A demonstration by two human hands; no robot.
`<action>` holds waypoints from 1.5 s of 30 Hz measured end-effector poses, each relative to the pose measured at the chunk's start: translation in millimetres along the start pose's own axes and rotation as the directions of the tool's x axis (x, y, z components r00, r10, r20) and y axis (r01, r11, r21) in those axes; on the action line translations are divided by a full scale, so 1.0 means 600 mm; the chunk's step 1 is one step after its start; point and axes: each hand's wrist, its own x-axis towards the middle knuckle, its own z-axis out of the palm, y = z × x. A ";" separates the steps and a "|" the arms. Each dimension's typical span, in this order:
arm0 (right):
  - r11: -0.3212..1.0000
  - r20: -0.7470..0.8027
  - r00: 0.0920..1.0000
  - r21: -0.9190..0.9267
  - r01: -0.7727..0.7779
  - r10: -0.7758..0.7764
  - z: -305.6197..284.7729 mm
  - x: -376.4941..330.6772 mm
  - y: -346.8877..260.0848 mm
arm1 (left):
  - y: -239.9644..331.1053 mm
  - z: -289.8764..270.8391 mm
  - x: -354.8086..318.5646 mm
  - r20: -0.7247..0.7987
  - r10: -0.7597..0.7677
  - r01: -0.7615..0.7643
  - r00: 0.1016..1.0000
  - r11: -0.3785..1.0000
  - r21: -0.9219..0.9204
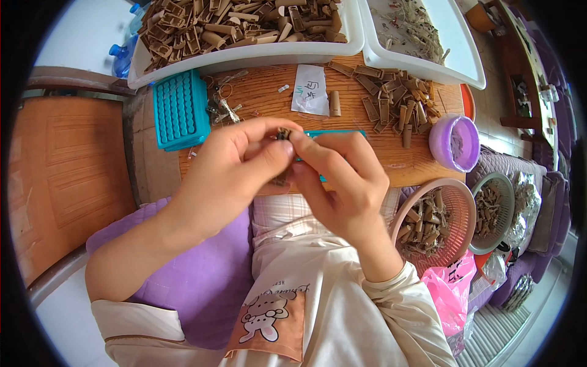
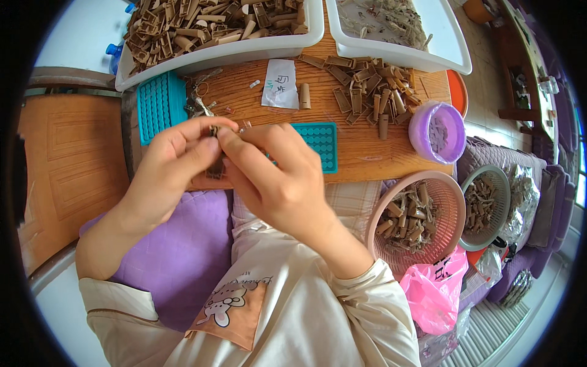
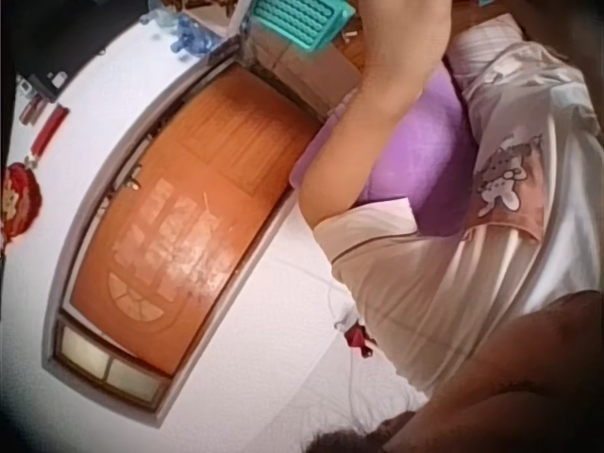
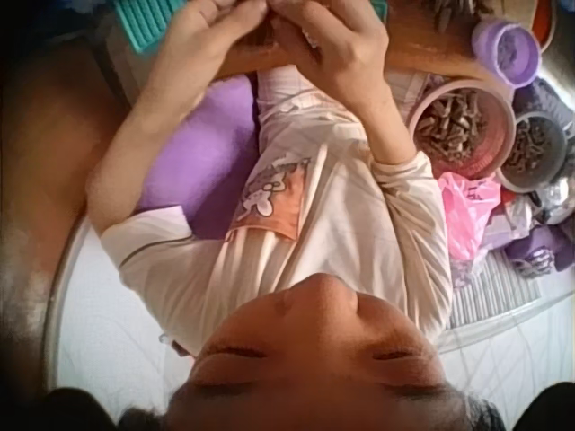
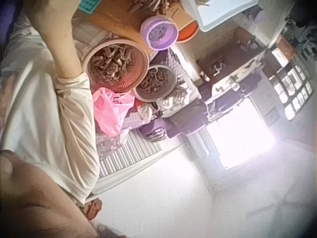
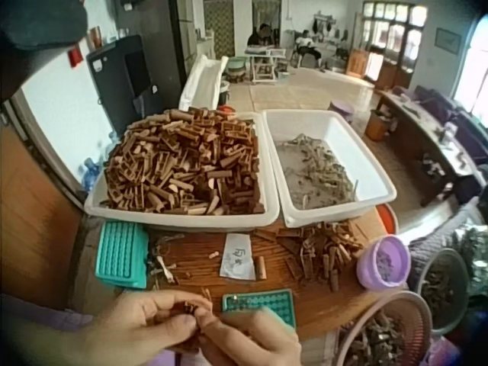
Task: The person assembles small plastic and metal components into a larger unit by hand at a table.
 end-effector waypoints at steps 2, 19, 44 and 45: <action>0.992 0.065 0.998 0.117 -0.034 0.027 -0.013 0.009 0.020 | 0.006 -0.004 0.003 -0.057 -0.014 0.009 0.998 0.996 -0.091; 0.924 0.409 0.881 -0.373 -0.078 0.239 0.039 -0.101 0.146 | 0.021 -0.006 -0.008 -0.006 0.089 -0.090 0.996 0.995 -0.052; 0.961 0.391 0.885 -0.206 -0.185 0.254 0.030 -0.105 0.159 | 0.019 -0.002 -0.004 0.017 0.029 -0.028 0.999 0.999 -0.042; 0.961 0.391 0.885 -0.206 -0.185 0.254 0.030 -0.106 0.165 | 0.019 -0.002 -0.005 0.018 0.029 -0.029 0.999 0.999 -0.042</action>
